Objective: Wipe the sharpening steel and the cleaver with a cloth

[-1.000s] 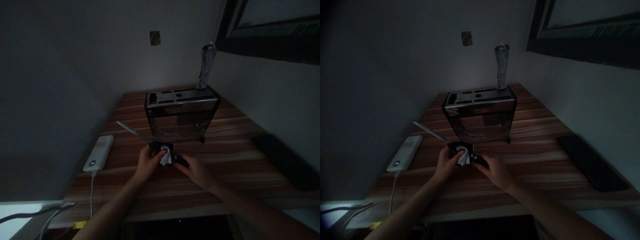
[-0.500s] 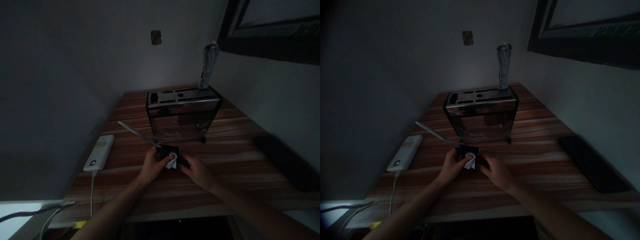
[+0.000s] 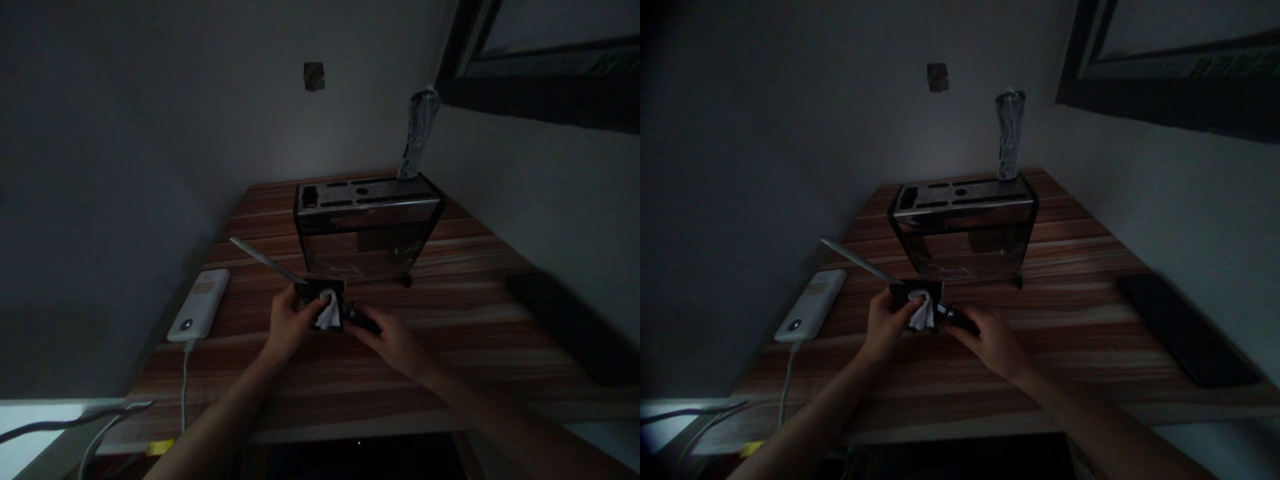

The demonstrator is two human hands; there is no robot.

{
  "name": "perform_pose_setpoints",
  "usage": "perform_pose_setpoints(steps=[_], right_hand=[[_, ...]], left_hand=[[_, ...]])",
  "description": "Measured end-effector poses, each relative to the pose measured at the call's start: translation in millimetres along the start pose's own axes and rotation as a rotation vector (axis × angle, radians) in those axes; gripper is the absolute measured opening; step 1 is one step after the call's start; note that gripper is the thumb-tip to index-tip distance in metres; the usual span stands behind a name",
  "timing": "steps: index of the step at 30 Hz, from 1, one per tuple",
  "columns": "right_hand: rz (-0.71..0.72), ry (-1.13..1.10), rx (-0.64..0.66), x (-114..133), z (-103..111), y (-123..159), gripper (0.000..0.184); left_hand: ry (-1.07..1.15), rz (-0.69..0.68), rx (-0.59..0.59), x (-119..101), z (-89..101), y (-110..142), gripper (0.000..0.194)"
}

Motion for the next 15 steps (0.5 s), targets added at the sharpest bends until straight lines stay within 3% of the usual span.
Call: perform_pose_setpoints(steps=[6,15], right_hand=[[-0.006,0.004,-0.008,-3,0,1,0.020],[-0.025,0.027,0.026,-2,-3,1,0.022]], left_hand=[[0.269,0.114,-0.225,17,27.5,-14,0.025],[0.557,0.035,-0.434,17,63.3,-31,0.024]])
Point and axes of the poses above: each hand's wrist, its own y-axis away from the middle knuckle, its own z-axis out of the back of the hand, x = y × z, the point moved 7 cm from there along -y, towards the middle knuckle, and after that the axes turned 12 degrees about -y, right-handed, at the moved point
